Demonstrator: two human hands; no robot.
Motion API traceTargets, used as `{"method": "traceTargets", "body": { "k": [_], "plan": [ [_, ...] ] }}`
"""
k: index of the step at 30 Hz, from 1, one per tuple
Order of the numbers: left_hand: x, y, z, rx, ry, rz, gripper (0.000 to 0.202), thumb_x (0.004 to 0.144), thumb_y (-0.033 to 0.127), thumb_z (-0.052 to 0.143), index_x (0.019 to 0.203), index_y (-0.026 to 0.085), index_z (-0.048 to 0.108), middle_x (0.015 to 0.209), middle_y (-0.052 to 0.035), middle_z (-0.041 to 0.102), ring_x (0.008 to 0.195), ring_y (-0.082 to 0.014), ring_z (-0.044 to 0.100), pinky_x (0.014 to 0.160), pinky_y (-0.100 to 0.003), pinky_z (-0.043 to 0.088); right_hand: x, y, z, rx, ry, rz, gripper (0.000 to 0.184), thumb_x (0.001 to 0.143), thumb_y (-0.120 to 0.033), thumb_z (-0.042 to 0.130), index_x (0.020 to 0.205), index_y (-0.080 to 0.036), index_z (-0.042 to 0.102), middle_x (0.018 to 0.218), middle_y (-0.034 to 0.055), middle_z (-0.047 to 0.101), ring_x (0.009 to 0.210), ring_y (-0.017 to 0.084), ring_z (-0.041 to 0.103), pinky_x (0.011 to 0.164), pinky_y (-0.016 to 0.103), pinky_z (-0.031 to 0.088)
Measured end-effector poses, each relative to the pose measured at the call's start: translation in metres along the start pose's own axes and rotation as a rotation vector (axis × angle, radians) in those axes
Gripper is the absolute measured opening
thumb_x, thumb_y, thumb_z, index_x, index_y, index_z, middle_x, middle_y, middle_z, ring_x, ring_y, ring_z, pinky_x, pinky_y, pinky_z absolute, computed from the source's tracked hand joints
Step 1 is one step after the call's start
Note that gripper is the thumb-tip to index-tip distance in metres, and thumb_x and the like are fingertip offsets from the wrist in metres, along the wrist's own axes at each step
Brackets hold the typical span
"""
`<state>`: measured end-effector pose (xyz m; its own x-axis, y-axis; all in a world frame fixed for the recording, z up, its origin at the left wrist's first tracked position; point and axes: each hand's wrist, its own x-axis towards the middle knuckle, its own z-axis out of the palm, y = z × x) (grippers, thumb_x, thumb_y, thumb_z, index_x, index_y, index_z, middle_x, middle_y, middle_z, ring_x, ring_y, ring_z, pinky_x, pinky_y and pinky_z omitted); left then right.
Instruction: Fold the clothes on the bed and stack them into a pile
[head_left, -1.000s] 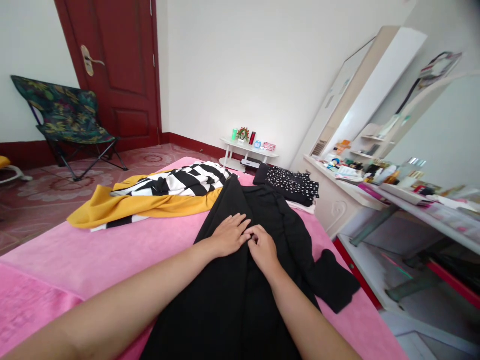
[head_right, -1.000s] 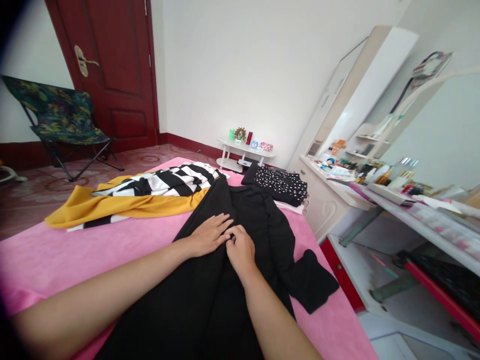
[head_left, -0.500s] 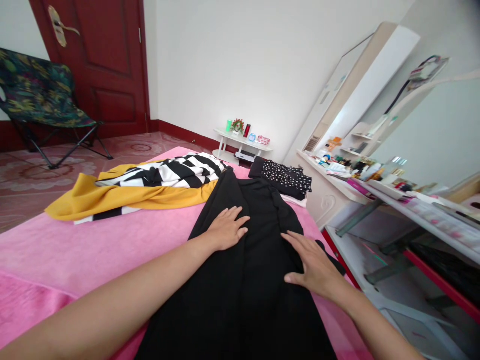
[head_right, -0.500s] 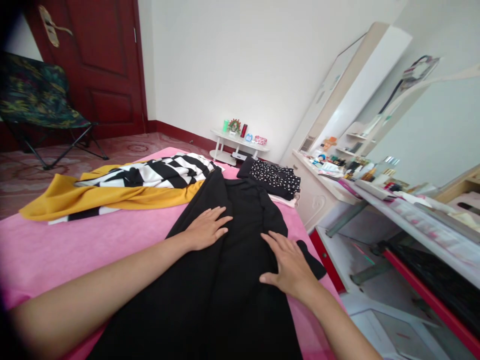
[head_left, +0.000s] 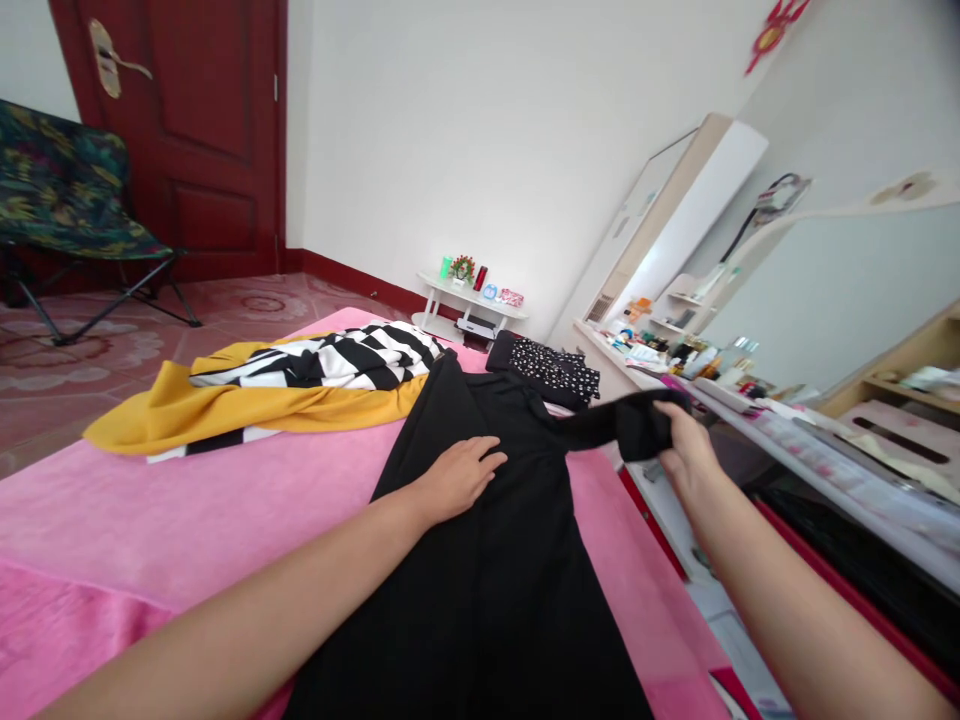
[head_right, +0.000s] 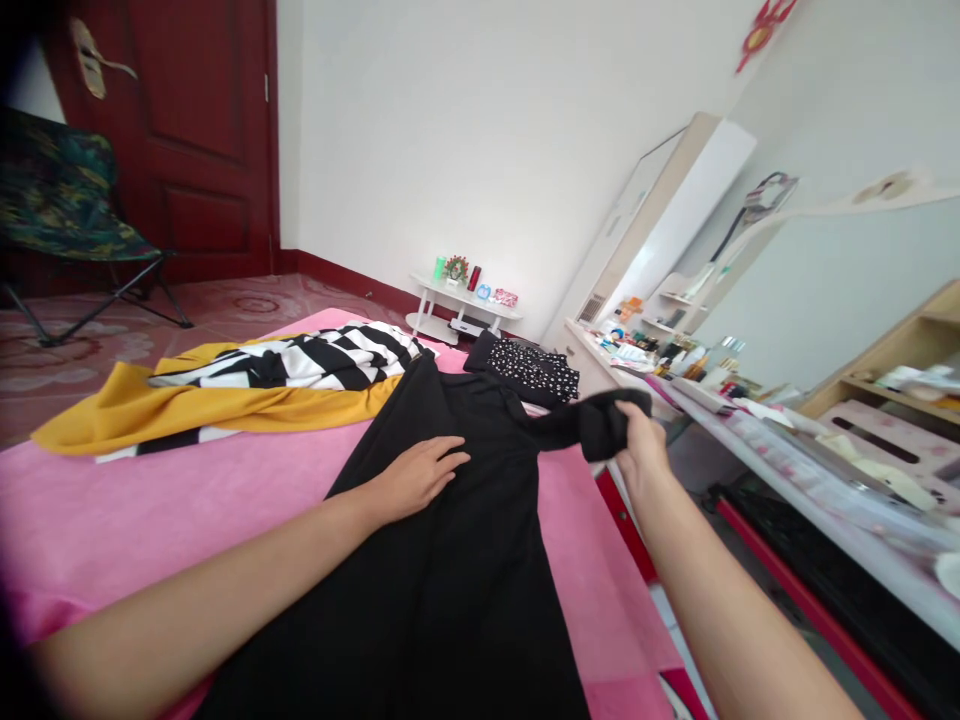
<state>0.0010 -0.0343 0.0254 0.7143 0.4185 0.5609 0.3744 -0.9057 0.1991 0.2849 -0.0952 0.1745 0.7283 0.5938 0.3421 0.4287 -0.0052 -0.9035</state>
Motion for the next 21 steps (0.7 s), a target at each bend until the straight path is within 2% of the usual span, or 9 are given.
{"method": "traceTargets", "body": {
  "k": [1, 4, 7, 9, 11, 13, 16, 18, 21],
  "plan": [
    [-0.001, 0.001, -0.003, -0.015, 0.022, 0.048, 0.037, 0.092, 0.02, 0.04, 0.128, 0.02, 0.05, 0.14, -0.0099, 0.044, 0.127, -0.022, 0.042, 0.105, -0.039, 0.038, -0.012, -0.027, 0.011, 0.153, -0.051, -0.007, 0.027, 0.075, -0.037, 0.058, 0.094, -0.019, 0.063, 0.081, 0.0063, 0.068, 0.073, 0.021, 0.066, 0.067, 0.036, 0.055],
    [-0.005, 0.003, -0.011, -0.047, 0.104, 0.139, 0.042, 0.09, 0.015, 0.04, 0.132, 0.02, 0.045, 0.145, -0.0106, 0.037, 0.133, -0.0227, 0.035, 0.108, -0.042, 0.035, -0.079, -0.092, 0.032, 0.217, -0.666, -0.336, 0.047, 0.075, -0.042, 0.067, 0.119, -0.028, 0.059, 0.126, 0.0057, 0.058, 0.112, 0.022, 0.057, 0.09, 0.038, 0.05],
    [-0.008, 0.002, -0.015, -0.074, 0.162, 0.17, 0.045, 0.088, 0.012, 0.042, 0.132, 0.022, 0.044, 0.144, -0.01, 0.038, 0.134, -0.0229, 0.033, 0.108, -0.044, 0.034, -0.148, -0.106, 0.028, -0.041, -1.056, -0.566, 0.044, 0.076, -0.042, 0.068, 0.118, -0.029, 0.062, 0.14, 0.0045, 0.048, 0.126, 0.025, 0.046, 0.103, 0.041, 0.04],
    [-0.009, 0.001, -0.016, -0.068, 0.18, 0.135, 0.047, 0.085, 0.009, 0.043, 0.13, 0.022, 0.045, 0.144, -0.0099, 0.037, 0.135, -0.0232, 0.032, 0.108, -0.045, 0.034, -0.17, -0.081, 0.013, -0.212, -1.039, -0.584, 0.036, 0.081, -0.04, 0.063, 0.116, -0.028, 0.064, 0.138, 0.005, 0.05, 0.127, 0.024, 0.045, 0.107, 0.043, 0.034],
    [-0.008, -0.001, -0.013, -0.035, 0.188, 0.059, 0.051, 0.081, 0.005, 0.045, 0.129, 0.021, 0.046, 0.146, -0.0106, 0.034, 0.136, -0.0241, 0.03, 0.109, -0.045, 0.032, -0.174, -0.033, -0.008, -0.386, -0.868, -0.519, 0.038, 0.084, -0.039, 0.059, 0.119, -0.026, 0.062, 0.137, 0.0074, 0.05, 0.127, 0.025, 0.046, 0.108, 0.045, 0.034],
    [-0.005, -0.004, -0.009, 0.009, 0.19, -0.035, 0.054, 0.077, 0.003, 0.048, 0.128, 0.02, 0.047, 0.146, -0.0115, 0.033, 0.136, -0.0254, 0.029, 0.11, -0.045, 0.031, -0.17, 0.021, -0.03, -0.576, -0.68, -0.424, 0.053, 0.079, -0.041, 0.062, 0.128, -0.023, 0.054, 0.141, 0.0107, 0.045, 0.131, 0.028, 0.041, 0.109, 0.049, 0.03],
    [-0.002, -0.01, -0.001, 0.087, 0.178, -0.178, 0.058, 0.075, 0.005, 0.052, 0.13, 0.019, 0.046, 0.146, -0.0123, 0.033, 0.136, -0.0278, 0.029, 0.11, -0.045, 0.03, -0.172, 0.086, -0.06, -0.701, -0.611, -0.208, 0.07, 0.071, -0.043, 0.066, 0.134, -0.017, 0.048, 0.136, 0.0146, 0.051, 0.125, 0.031, 0.047, 0.105, 0.047, 0.037],
    [0.002, -0.014, 0.002, 0.146, 0.156, -0.248, 0.058, 0.075, 0.008, 0.054, 0.132, 0.019, 0.046, 0.146, -0.0121, 0.032, 0.136, -0.0289, 0.029, 0.11, -0.045, 0.031, -0.184, 0.106, -0.071, -0.674, -0.585, -0.083, 0.072, 0.07, -0.043, 0.067, 0.134, -0.017, 0.047, 0.129, 0.0138, 0.056, 0.119, 0.03, 0.054, 0.102, 0.044, 0.042],
    [0.011, -0.021, 0.002, 0.234, 0.11, -0.284, 0.055, 0.077, 0.011, 0.054, 0.131, 0.02, 0.046, 0.145, -0.0118, 0.035, 0.134, -0.0286, 0.031, 0.108, -0.043, 0.033, -0.201, 0.104, -0.075, -0.436, -0.596, 0.059, 0.065, 0.071, -0.042, 0.066, 0.13, -0.019, 0.051, 0.128, 0.0115, 0.059, 0.119, 0.028, 0.054, 0.102, 0.039, 0.043]
  ]
}}
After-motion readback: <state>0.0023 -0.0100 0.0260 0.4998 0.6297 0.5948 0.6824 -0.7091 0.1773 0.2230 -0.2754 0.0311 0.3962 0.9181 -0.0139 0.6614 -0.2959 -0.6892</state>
